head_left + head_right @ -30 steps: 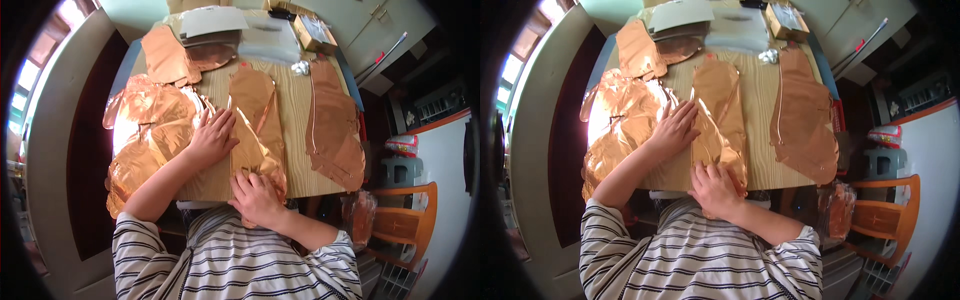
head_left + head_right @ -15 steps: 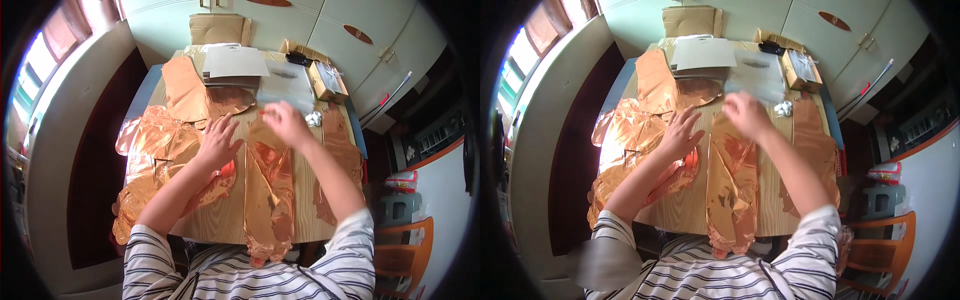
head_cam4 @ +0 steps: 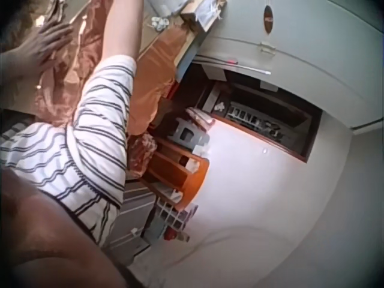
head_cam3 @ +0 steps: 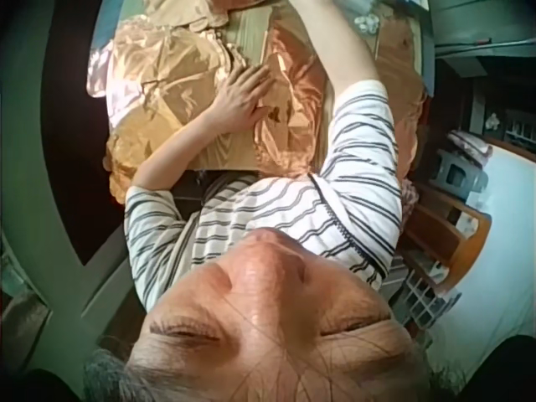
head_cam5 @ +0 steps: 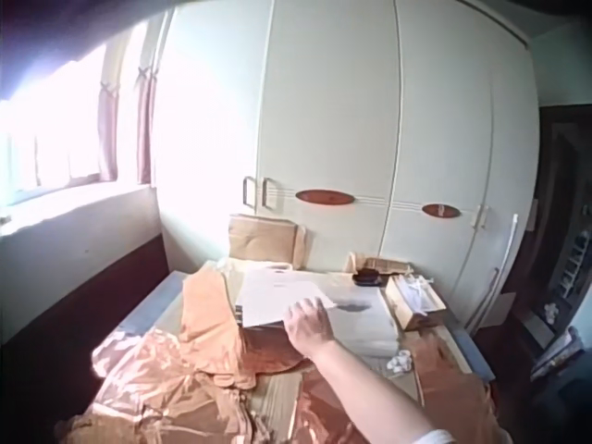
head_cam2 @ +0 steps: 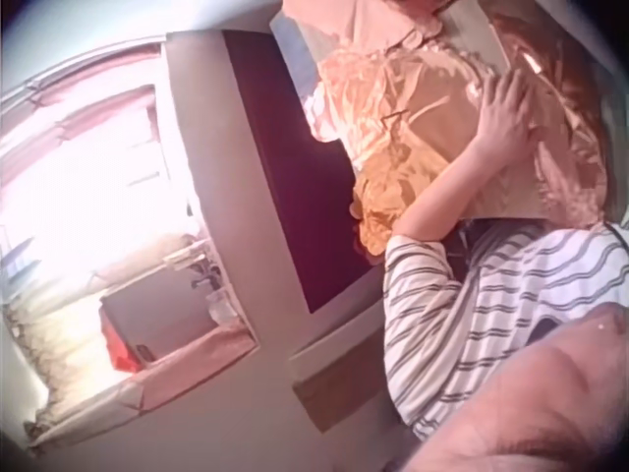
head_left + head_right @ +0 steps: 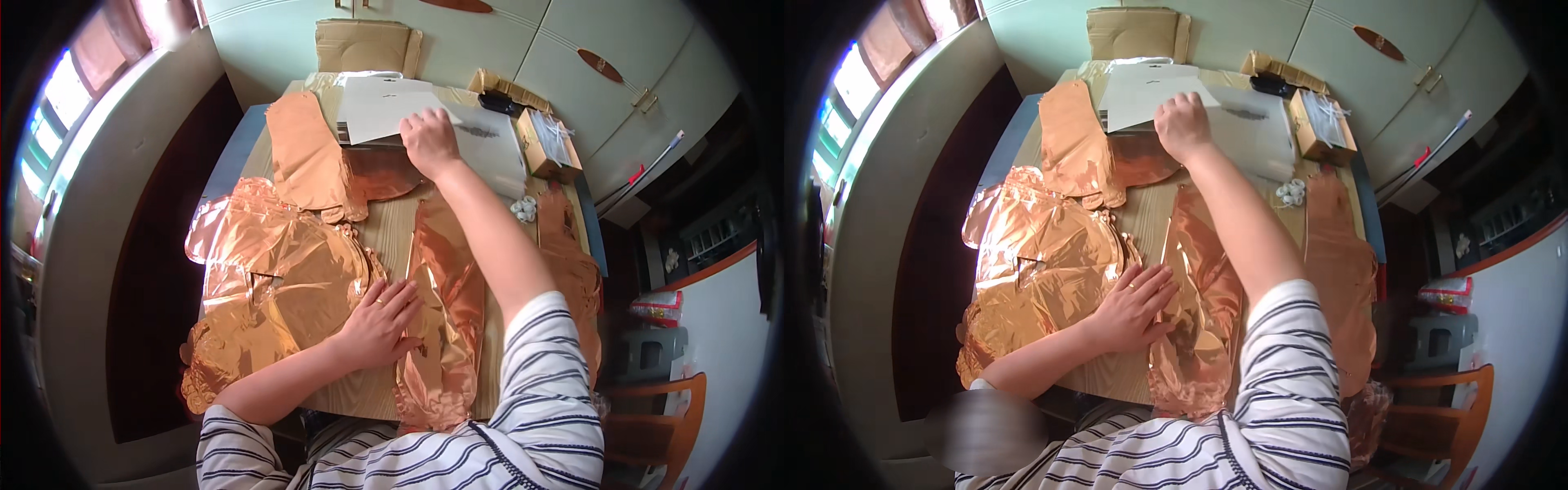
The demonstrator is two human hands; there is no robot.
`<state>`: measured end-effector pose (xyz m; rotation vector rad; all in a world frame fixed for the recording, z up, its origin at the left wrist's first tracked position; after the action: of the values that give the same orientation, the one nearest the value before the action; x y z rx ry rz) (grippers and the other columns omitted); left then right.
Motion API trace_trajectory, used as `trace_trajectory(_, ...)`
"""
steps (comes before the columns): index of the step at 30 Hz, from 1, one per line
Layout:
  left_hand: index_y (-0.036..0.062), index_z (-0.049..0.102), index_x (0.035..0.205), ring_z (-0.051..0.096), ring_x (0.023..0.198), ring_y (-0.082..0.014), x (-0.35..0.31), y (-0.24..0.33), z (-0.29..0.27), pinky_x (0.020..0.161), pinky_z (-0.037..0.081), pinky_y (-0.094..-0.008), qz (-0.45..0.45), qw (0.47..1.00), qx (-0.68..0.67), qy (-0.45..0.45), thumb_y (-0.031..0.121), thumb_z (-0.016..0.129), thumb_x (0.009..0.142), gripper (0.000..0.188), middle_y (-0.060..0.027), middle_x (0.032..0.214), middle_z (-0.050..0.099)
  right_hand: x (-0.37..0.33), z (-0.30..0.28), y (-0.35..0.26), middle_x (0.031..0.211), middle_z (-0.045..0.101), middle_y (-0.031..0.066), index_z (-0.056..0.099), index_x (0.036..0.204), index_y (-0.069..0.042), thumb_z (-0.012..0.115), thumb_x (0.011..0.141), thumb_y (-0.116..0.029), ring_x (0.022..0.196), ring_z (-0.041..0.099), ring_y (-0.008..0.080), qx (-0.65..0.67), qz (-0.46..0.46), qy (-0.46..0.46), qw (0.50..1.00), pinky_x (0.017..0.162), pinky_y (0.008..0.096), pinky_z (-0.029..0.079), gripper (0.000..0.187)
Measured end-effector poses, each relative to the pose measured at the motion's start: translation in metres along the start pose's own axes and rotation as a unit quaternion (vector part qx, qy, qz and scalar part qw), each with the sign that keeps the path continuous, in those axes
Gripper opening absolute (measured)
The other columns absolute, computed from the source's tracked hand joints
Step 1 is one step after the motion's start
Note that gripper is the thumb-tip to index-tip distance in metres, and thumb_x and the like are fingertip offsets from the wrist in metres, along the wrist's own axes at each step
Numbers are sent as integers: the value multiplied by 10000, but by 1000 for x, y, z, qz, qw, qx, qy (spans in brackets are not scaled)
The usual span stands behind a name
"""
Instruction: Packaging and folding metallic foil balloons into plastic sleeves with card backings.
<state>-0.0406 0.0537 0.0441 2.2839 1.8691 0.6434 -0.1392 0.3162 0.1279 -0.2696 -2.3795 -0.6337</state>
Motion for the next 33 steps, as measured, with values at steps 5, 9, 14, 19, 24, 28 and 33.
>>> trace_trajectory(5, 15, 459, 1479, 371, 1448, -393, -12, 8, 7, 1193, 255, -551, -30, 999, 22, -5, 451, 688, 883, 773, -228, 1549, 415, -39, -144, 30, 763, 661, 75, 708, 869, -87, 676, 861, -113, 784, 653, 251, 104, 130, 223, 961, 676, 376, 514, 42)
trace_trajectory(9, 12, 420, 1507, 330, 1476, -400, -25, 25, 15, 1203, 235, -551, -19, 1000, 19, -8, 467, 667, 899, 799, -229, 1580, 373, -157, -177, 36, 764, 698, 90, 679, 975, -20, 707, 933, -157, 595, 658, 165, 469, 480, 46, 740, 514, 291, 513, 146)
trace_trajectory(14, -5, 533, 1375, 473, 1351, -411, -53, 61, 7, 1156, 316, -548, -10, 999, 7, 34, 408, 682, 905, 644, -229, 1436, 509, -308, -184, -89, 933, 730, 133, 629, 1084, 25, 602, 1001, -105, 733, 737, 202, 702, 636, -10, 321, 630, 313, 639, 156)
trace_trajectory(19, 54, 649, 1100, 591, 1052, -332, -94, 65, -28, 960, 431, -484, -43, 992, 12, 118, 224, 723, 818, 338, -119, 1097, 620, -330, -260, -130, 873, 730, 145, 661, 1058, 40, 595, 1012, -189, 760, 737, 188, 728, 617, -164, 249, 620, 279, 604, 244)
trace_trajectory(24, 40, 589, 1285, 512, 1267, -406, -88, 86, -32, 1080, 404, -501, 42, 994, -47, 84, 131, 694, 793, 511, -188, 1337, 548, -342, -328, -105, 1070, 680, 125, 637, 1194, -21, 670, 861, -50, 874, 665, 222, 414, 368, -275, 786, 739, 355, 549, 336)
trace_trajectory(28, 34, 521, 1410, 397, 1413, -430, -81, 82, -6, 1179, 336, -517, 79, 994, -71, -4, 115, 652, 778, 651, -219, 1491, 452, -350, -343, -149, 1474, 457, 176, 548, 1369, -59, 653, 849, -57, 1316, 473, 348, 175, 101, -215, 955, 1043, 484, 453, 531)
trace_trajectory(33, 27, 520, 1412, 428, 1394, -423, -91, 88, 1, 1179, 342, -522, 74, 995, -61, -21, 110, 632, 762, 666, -220, 1476, 467, -356, -323, -176, 1267, 634, 157, 672, 1191, -33, 631, 892, -111, 1188, 596, 309, 169, 41, -81, 982, 1013, 448, 487, 312)
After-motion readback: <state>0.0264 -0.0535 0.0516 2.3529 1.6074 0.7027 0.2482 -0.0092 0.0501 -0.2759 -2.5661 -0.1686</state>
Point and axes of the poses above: each hand's wrist, its own x-axis towards the middle knuckle, its own z-axis out of the palm, y = z × x, the point moved 7 cm from there along x, towards the middle knuckle
